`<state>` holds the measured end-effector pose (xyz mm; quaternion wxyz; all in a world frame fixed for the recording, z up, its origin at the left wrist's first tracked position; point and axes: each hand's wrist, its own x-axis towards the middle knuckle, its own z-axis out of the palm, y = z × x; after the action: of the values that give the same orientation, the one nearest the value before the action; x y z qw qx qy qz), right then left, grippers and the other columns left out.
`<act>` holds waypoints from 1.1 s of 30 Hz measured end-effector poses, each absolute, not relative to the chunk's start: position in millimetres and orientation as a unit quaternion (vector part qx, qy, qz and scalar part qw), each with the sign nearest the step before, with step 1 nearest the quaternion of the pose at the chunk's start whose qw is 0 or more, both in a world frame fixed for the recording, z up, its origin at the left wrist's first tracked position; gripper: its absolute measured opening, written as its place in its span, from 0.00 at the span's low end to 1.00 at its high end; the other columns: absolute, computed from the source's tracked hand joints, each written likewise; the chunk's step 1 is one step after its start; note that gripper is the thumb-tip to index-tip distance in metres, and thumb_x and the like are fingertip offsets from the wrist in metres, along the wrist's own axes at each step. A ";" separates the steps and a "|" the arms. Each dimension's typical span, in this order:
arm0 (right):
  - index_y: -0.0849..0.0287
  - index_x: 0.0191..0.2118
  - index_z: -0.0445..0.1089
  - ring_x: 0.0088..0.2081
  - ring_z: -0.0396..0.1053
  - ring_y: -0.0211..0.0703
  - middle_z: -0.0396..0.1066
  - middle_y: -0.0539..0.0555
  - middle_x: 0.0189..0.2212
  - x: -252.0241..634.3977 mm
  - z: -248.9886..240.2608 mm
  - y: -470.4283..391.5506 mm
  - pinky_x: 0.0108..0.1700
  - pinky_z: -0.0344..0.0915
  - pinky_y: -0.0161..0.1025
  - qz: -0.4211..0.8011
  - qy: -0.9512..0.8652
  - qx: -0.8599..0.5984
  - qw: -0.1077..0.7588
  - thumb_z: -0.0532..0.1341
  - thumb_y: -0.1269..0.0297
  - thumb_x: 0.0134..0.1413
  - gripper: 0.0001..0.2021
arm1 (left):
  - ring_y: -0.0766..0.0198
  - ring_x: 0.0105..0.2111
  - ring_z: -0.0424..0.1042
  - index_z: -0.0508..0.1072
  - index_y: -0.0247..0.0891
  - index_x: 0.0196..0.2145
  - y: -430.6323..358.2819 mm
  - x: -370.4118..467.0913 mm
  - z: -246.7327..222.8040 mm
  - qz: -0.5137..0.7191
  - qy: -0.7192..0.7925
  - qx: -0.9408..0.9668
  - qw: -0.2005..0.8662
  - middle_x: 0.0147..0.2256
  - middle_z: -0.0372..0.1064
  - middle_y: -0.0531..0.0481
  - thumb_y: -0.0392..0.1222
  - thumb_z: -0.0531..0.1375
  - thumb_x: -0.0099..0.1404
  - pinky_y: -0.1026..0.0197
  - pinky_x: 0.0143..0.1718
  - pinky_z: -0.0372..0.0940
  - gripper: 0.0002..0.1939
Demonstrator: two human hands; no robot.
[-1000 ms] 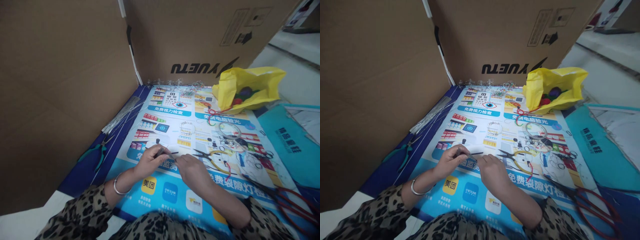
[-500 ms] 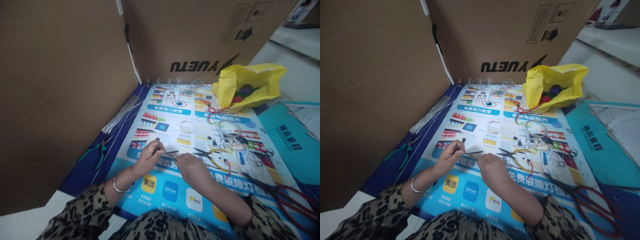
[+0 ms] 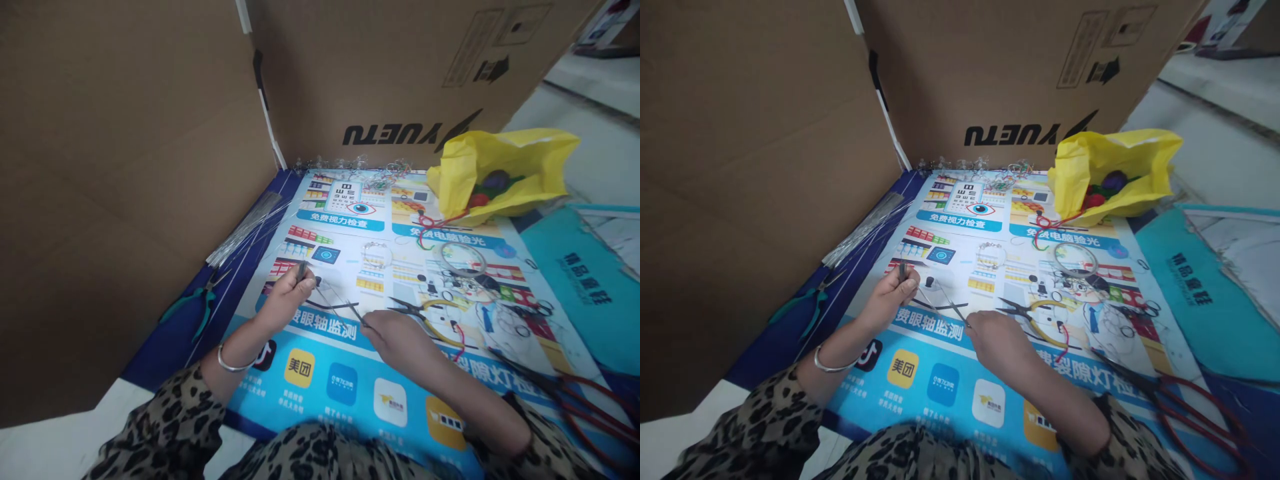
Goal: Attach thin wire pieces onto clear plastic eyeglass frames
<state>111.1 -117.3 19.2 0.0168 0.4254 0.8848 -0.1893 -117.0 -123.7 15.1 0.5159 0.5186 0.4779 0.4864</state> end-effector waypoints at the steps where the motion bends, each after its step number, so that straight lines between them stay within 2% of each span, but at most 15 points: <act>1: 0.59 0.27 0.65 0.29 0.67 0.41 0.70 0.53 0.26 114.1 20.5 -116.3 0.27 0.50 0.34 -0.192 0.885 0.423 0.031 0.51 0.64 0.57 0.11 | 0.73 0.19 0.47 0.58 0.37 0.28 -123.2 -117.3 15.6 0.466 0.474 0.518 0.538 0.20 0.48 0.59 0.45 0.53 0.61 0.68 0.21 0.46 0.10; 5: 0.59 0.25 0.66 0.27 0.67 0.40 0.71 0.53 0.24 123.6 23.6 -111.4 0.25 0.49 0.35 -0.199 0.891 0.403 0.066 0.51 0.64 0.57 0.13 | 0.74 0.18 0.47 0.58 0.36 0.28 -120.4 -119.5 14.4 0.393 0.472 0.504 0.607 0.19 0.48 0.60 0.46 0.55 0.60 0.68 0.19 0.44 0.11; 14: 0.60 0.31 0.70 0.30 0.70 0.47 0.73 0.59 0.29 87.7 37.2 -110.1 0.26 0.54 0.37 -0.125 0.899 0.402 0.125 0.55 0.61 0.53 0.10 | 0.76 0.16 0.47 0.60 0.36 0.29 -112.3 -137.2 13.5 0.353 0.491 0.483 0.633 0.20 0.49 0.60 0.47 0.58 0.57 0.69 0.16 0.41 0.12; 18: 0.59 0.31 0.69 0.31 0.69 0.45 0.72 0.57 0.30 86.7 40.1 -102.9 0.28 0.54 0.36 -0.127 0.910 0.383 0.095 0.55 0.56 0.53 0.12 | 0.75 0.16 0.47 0.61 0.35 0.28 -109.4 -148.3 16.6 0.333 0.488 0.499 0.634 0.18 0.48 0.60 0.46 0.57 0.58 0.68 0.17 0.41 0.11; 21: 0.59 0.30 0.68 0.32 0.68 0.43 0.71 0.55 0.29 81.5 36.4 -89.6 0.30 0.55 0.36 -0.142 0.911 0.380 0.075 0.51 0.58 0.56 0.14 | 0.75 0.16 0.46 0.61 0.36 0.28 -106.8 -154.9 14.6 0.338 0.481 0.499 0.637 0.18 0.48 0.60 0.46 0.57 0.58 0.68 0.16 0.40 0.11; 23: 0.60 0.32 0.68 0.34 0.67 0.43 0.69 0.56 0.31 71.8 31.4 -81.6 0.33 0.56 0.36 -0.148 0.903 0.400 0.046 0.49 0.59 0.58 0.14 | 0.75 0.16 0.46 0.61 0.36 0.28 -105.4 -158.1 13.3 0.352 0.475 0.497 0.635 0.18 0.47 0.60 0.46 0.57 0.58 0.68 0.16 0.40 0.11; 25: 0.61 0.38 0.68 0.38 0.65 0.44 0.68 0.57 0.34 60.6 25.1 -78.3 0.37 0.58 0.37 -0.153 0.896 0.417 0.009 0.52 0.56 0.56 0.14 | 0.75 0.16 0.46 0.61 0.36 0.29 -104.6 -160.6 13.1 0.369 0.471 0.492 0.633 0.19 0.48 0.60 0.46 0.57 0.58 0.69 0.16 0.41 0.11; 27: 0.62 0.42 0.66 0.42 0.63 0.47 0.66 0.59 0.38 52.4 18.9 -81.0 0.41 0.58 0.38 -0.164 0.901 0.402 -0.013 0.58 0.53 0.51 0.18 | 0.75 0.16 0.47 0.62 0.36 0.30 -104.3 -162.5 13.7 0.387 0.471 0.476 0.634 0.19 0.50 0.59 0.46 0.58 0.58 0.69 0.16 0.42 0.11; 29: 0.62 0.43 0.66 0.44 0.62 0.47 0.65 0.58 0.39 49.6 14.3 -88.8 0.44 0.58 0.39 -0.183 0.911 0.368 -0.022 0.61 0.56 0.48 0.18 | 0.75 0.16 0.48 0.62 0.36 0.30 -104.2 -163.3 14.2 0.404 0.470 0.460 0.636 0.19 0.51 0.59 0.46 0.58 0.57 0.69 0.16 0.42 0.12; 33: 0.60 0.38 0.67 0.41 0.62 0.42 0.66 0.55 0.36 57.1 10.3 -110.0 0.44 0.59 0.38 -0.229 0.916 0.329 -0.024 0.56 0.69 0.54 0.06 | 0.75 0.16 0.47 0.62 0.36 0.29 -104.8 -159.5 12.9 0.425 0.461 0.449 0.637 0.18 0.49 0.60 0.47 0.58 0.57 0.69 0.16 0.41 0.12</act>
<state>57.1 -110.0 10.3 -0.0243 0.3287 0.9159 -0.2291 -159.5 -104.8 12.9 0.6366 0.4485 0.4614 0.4250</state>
